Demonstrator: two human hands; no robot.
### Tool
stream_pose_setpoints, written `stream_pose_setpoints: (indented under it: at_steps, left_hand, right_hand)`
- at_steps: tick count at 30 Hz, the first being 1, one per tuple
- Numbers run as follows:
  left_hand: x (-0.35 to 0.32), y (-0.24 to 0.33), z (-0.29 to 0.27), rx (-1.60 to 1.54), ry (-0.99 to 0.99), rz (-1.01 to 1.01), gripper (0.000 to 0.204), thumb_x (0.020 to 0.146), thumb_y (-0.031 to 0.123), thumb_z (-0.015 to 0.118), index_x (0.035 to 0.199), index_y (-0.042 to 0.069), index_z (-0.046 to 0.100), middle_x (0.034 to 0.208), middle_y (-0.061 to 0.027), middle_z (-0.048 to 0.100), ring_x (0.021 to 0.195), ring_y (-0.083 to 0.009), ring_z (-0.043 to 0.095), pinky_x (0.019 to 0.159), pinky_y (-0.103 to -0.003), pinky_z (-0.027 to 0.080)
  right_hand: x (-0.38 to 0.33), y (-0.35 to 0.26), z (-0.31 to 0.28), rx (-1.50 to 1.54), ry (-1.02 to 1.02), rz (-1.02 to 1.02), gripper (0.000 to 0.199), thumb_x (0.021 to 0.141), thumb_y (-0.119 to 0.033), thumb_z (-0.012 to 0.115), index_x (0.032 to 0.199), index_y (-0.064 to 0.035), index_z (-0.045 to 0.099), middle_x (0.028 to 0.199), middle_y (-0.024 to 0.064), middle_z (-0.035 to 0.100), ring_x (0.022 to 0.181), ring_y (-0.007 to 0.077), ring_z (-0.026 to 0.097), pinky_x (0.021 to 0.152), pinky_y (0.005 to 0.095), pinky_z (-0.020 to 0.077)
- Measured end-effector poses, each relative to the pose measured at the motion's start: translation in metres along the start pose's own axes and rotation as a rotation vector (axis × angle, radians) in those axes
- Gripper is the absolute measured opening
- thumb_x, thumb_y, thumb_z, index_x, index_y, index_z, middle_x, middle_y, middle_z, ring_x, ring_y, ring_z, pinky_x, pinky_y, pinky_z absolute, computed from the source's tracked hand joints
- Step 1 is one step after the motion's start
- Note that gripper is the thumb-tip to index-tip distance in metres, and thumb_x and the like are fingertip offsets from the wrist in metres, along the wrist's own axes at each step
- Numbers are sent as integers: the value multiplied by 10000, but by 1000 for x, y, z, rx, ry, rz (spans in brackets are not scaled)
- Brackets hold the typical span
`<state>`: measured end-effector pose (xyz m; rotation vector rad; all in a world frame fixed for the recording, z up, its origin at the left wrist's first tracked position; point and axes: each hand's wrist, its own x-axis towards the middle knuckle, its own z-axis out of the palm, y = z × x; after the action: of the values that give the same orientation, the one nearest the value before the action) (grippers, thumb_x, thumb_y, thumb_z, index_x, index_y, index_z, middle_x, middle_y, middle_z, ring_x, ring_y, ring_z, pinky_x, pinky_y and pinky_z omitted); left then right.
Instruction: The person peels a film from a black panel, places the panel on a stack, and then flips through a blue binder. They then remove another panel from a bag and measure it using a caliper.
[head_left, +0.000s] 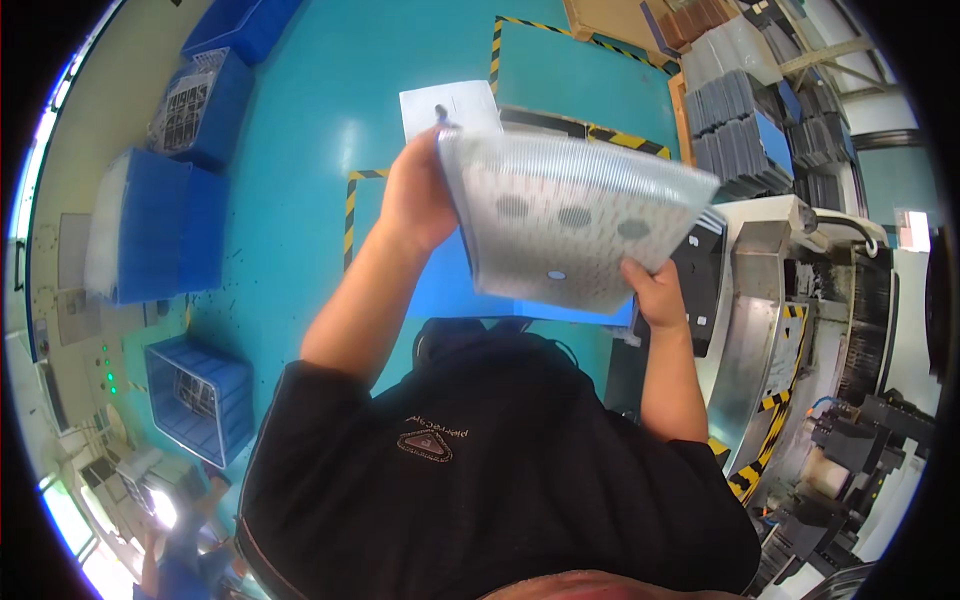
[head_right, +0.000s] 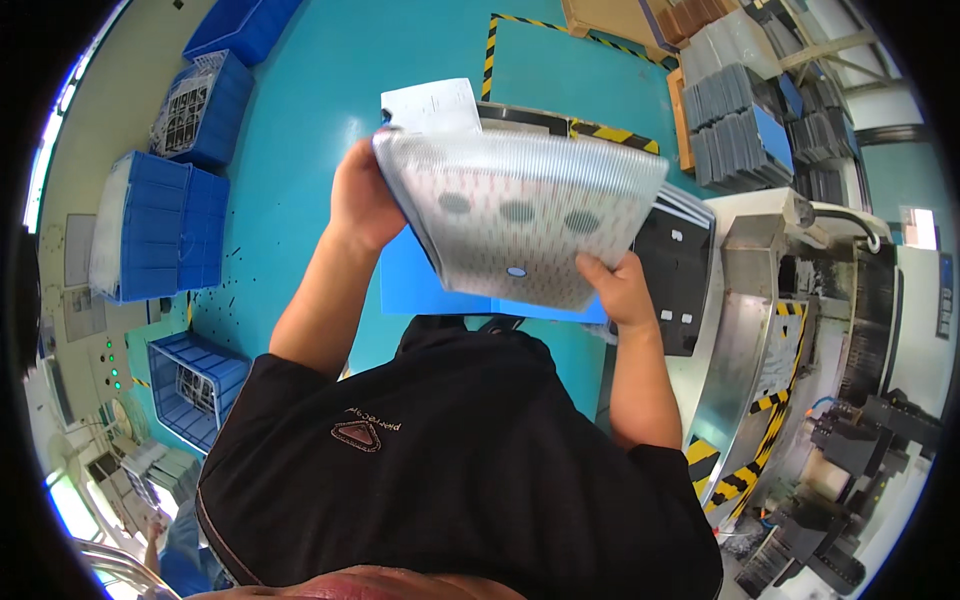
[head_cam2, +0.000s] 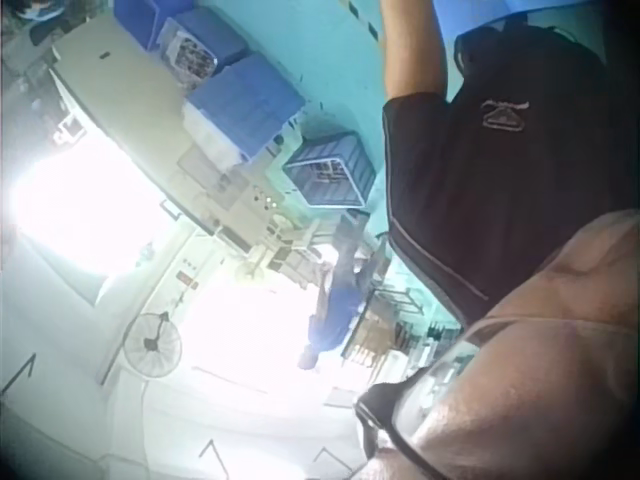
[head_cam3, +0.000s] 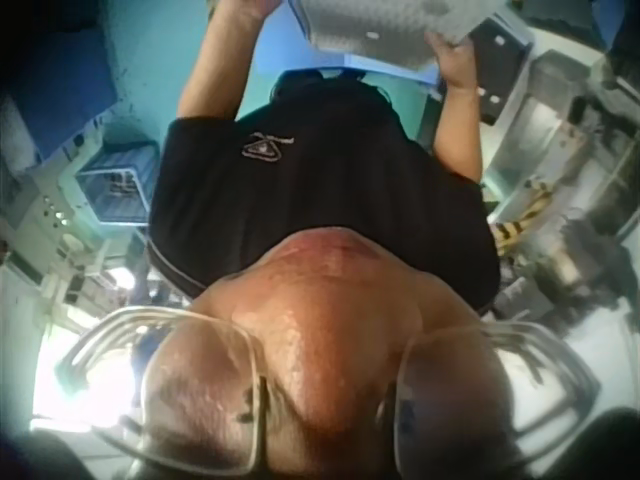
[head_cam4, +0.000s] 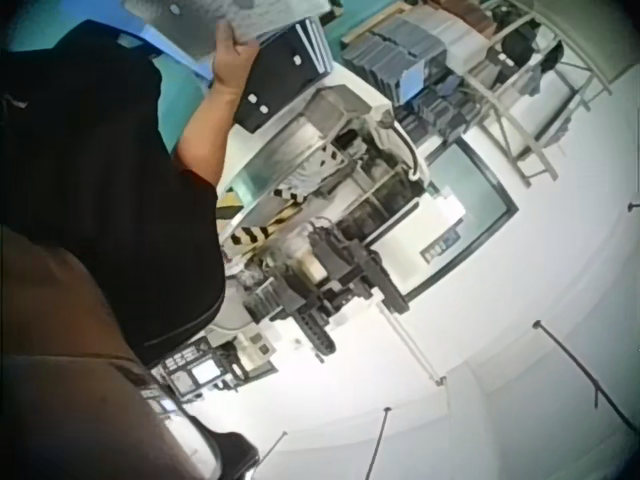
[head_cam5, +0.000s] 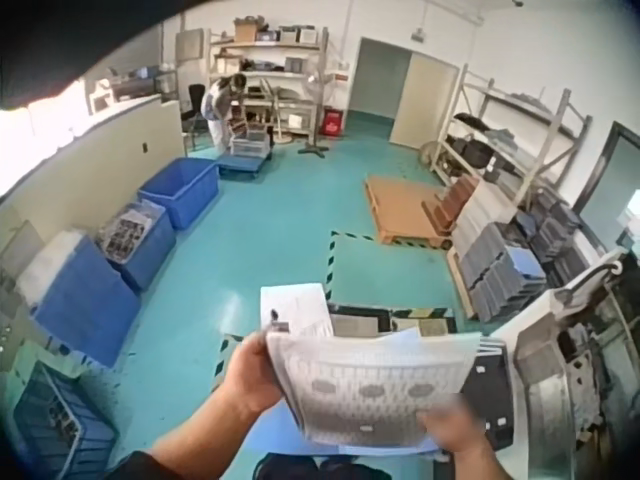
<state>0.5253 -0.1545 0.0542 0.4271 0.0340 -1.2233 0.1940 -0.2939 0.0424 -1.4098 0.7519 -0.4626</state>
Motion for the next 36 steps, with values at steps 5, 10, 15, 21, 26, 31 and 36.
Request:
stream_pose_setpoints:
  at_steps: [5,10,15,21,26,31,36]
  left_hand:
    - [-69,-20,-17,176,-200,175,206,989,218,482,900,47,555,898,-131,627,854,-236,597,787,-372,479]
    - [-102,-46,10,674,-56,121,198,999,163,481,849,36,499,778,-134,597,746,-223,575,763,-344,463]
    - [-97,-80,25,974,-388,182,128,1007,85,495,905,12,519,955,-105,605,860,-198,576,828,-323,453]
    - [-66,-56,-67,1503,125,504,154,967,135,578,1011,0,635,921,-130,615,817,-268,586,761,-332,479]
    - [-62,22,-165,1821,489,548,224,951,209,592,1037,8,645,998,-165,648,949,-323,622,842,-407,484]
    - [-60,7,-158,2091,560,517,200,841,111,656,1033,56,652,1058,-147,653,1023,-356,596,905,-429,470]
    - [-68,-22,-72,1984,-203,810,385,753,-57,622,1114,69,670,1135,-144,648,1092,-351,591,966,-421,456]
  right_hand:
    - [-48,7,17,-174,-28,215,409,897,-150,723,1261,-9,602,1198,44,645,1122,153,563,982,339,441]
    - [-57,-74,41,150,45,-334,671,787,-300,835,1328,-25,550,1312,108,598,1200,248,573,1031,392,428]
    - [-37,-98,99,-912,-358,-369,535,807,-248,769,1262,-49,568,1028,181,679,937,370,657,778,425,532]
    - [-48,-47,74,-798,21,-455,166,887,-142,691,1021,-46,672,776,135,667,684,319,659,603,377,508]
    - [-62,-46,42,-644,98,-323,138,923,-90,662,1036,-11,658,805,125,676,689,206,667,636,277,504]
    - [-56,-26,59,-544,47,-378,139,929,-92,658,1031,1,659,843,120,687,699,205,664,641,276,503]
    - [-53,-24,63,-547,110,-346,144,939,-105,655,1038,0,659,843,120,682,697,210,654,644,275,498]
